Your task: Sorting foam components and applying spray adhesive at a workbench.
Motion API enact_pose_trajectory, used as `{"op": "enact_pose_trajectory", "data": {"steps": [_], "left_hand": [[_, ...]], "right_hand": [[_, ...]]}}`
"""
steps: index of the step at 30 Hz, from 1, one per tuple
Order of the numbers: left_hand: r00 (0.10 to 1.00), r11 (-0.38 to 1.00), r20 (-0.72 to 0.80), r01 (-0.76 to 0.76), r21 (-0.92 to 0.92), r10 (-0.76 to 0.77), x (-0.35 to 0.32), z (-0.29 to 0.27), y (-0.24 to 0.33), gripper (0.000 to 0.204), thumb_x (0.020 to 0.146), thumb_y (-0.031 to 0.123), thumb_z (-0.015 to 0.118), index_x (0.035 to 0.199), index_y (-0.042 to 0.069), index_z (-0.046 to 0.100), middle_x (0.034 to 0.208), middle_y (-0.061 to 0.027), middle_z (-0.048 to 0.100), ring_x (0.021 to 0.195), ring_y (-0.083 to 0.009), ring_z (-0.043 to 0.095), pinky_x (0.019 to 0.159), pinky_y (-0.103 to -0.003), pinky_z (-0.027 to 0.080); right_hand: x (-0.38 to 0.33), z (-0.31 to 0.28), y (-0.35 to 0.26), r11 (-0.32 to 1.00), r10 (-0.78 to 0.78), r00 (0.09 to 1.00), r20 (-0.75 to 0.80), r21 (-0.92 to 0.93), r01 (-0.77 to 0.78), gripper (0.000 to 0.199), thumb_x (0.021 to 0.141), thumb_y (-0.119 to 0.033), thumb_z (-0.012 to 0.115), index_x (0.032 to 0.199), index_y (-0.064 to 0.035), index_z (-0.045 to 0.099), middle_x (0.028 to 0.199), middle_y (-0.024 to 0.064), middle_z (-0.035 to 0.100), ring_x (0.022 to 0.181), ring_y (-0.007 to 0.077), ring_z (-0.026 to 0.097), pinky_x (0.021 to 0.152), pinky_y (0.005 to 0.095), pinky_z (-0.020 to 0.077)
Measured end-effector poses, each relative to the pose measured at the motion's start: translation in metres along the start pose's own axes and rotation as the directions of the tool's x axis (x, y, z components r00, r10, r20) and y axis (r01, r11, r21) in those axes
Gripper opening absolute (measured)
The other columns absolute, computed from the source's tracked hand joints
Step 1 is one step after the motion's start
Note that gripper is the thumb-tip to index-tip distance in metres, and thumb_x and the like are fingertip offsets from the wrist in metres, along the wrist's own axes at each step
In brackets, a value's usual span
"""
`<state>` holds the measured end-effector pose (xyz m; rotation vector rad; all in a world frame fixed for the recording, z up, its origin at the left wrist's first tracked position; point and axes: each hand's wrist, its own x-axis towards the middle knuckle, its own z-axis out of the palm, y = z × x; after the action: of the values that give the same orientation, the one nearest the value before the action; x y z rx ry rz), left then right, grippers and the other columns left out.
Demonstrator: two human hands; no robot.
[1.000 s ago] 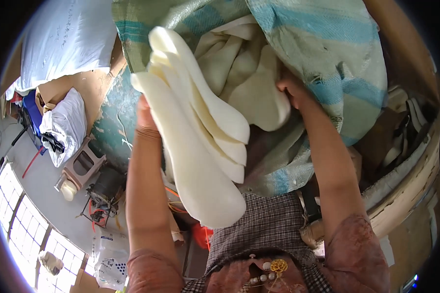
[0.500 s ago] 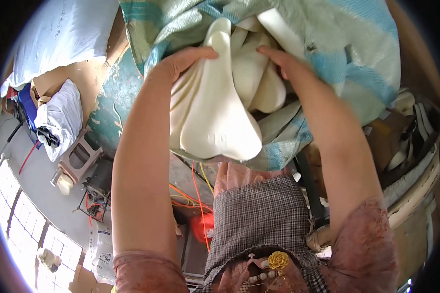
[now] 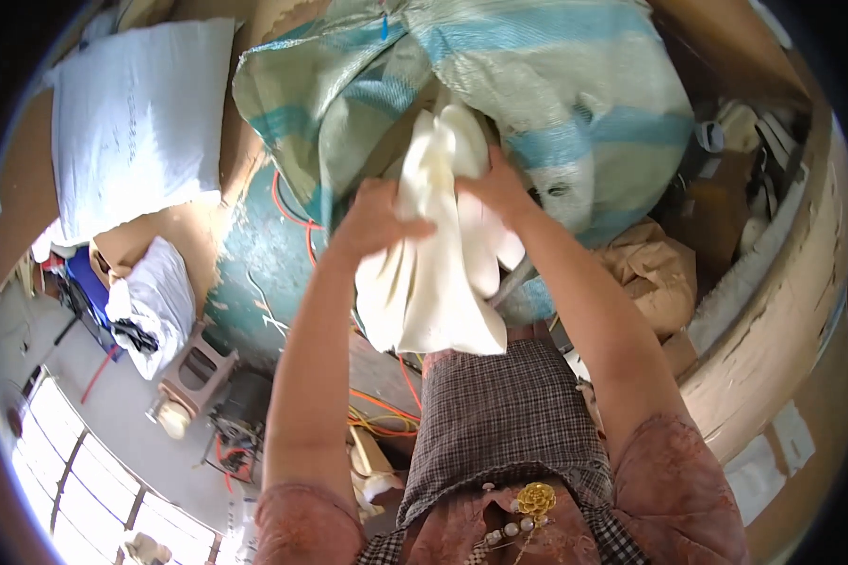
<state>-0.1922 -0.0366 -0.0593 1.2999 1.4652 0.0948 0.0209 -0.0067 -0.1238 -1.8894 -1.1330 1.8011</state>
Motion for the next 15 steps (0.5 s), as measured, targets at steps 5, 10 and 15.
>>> {"op": "enact_pose_trajectory", "data": {"steps": [5,10,15], "left_hand": [[0.962,0.903,0.006,-0.258,0.343,0.273,-0.084,0.016,0.093,0.087,0.047,0.042,0.079,0.112,-0.002,0.042,0.113,-0.018,0.043,0.113,-0.0356,0.039,0.101,-0.054,0.023],[0.818,0.72,-0.012,-0.499,0.482,0.575,-0.182,0.01,0.188,0.09,0.039,0.04,0.08,0.11,0.0,0.043,0.119,-0.0182,0.035,0.117,-0.0382,0.034,0.1,-0.062,0.017],[0.648,0.525,0.075,-0.675,0.519,0.758,-0.276,0.028,0.283,0.083,0.039,0.04,0.08,0.105,0.0,0.047,0.123,-0.0192,0.034,0.119,-0.0415,0.031,0.1,-0.064,0.013]], "right_hand": [[-0.105,-0.028,-0.021,0.903,-0.249,0.962,-0.113,0.332,0.273,0.088,0.06,-0.021,0.081,0.132,-0.0028,0.033,0.124,0.013,0.048,0.112,0.022,0.049,0.093,0.0335,0.0416],[-0.228,-0.071,-0.066,0.725,-0.494,0.805,-0.328,0.356,0.59,0.096,0.058,-0.015,0.085,0.135,-0.0044,0.029,0.126,0.0091,0.045,0.116,0.0185,0.044,0.099,0.0315,0.0358],[-0.37,-0.113,-0.095,0.521,-0.489,0.716,-0.498,0.492,0.698,0.095,0.062,-0.017,0.083,0.137,-0.0052,0.027,0.13,0.0063,0.04,0.118,0.0165,0.04,0.101,0.0324,0.0319]]}}
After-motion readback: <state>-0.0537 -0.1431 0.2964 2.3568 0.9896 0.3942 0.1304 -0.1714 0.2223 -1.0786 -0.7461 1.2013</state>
